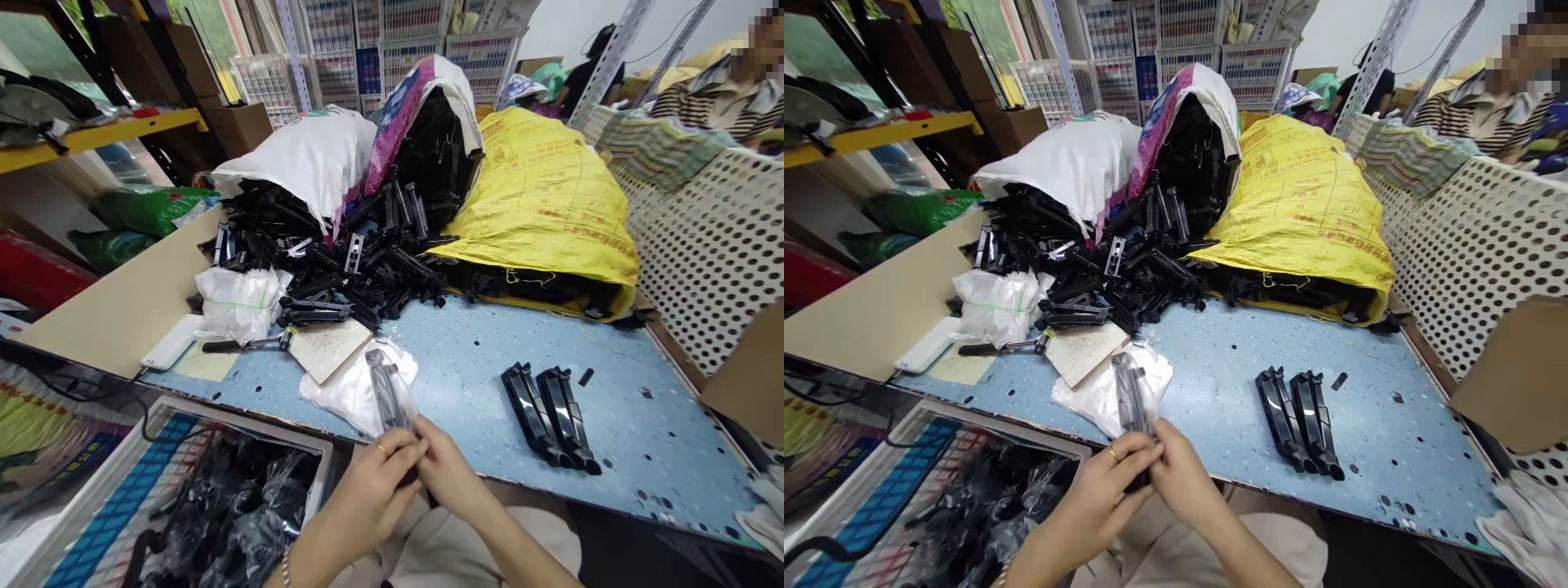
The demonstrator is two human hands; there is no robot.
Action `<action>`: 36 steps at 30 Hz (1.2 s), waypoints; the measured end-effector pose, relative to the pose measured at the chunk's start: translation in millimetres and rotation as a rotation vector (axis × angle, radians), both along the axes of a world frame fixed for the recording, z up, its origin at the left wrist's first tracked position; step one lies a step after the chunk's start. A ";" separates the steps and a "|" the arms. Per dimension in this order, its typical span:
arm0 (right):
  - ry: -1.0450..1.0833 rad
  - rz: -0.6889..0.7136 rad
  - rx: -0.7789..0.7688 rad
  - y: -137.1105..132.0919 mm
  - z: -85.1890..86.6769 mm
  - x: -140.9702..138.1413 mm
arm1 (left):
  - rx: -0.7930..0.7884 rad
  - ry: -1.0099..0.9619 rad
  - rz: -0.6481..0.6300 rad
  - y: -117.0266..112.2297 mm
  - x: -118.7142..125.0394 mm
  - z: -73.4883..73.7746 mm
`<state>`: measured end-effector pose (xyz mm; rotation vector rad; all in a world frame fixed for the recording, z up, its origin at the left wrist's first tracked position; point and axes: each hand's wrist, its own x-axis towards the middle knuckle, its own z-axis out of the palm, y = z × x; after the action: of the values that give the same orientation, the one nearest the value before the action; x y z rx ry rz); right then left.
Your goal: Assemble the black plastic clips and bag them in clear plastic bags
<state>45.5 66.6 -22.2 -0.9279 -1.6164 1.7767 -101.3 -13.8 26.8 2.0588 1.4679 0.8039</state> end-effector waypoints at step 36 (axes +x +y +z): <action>-0.954 -0.204 0.341 69.6 -28.3 117.0 | -0.152 -0.191 0.516 108.9 -52.4 -86.3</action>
<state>162.6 136.3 -50.5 -1.8332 -2.1592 0.8709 -153.7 95.1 -59.5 1.4590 1.9084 1.0119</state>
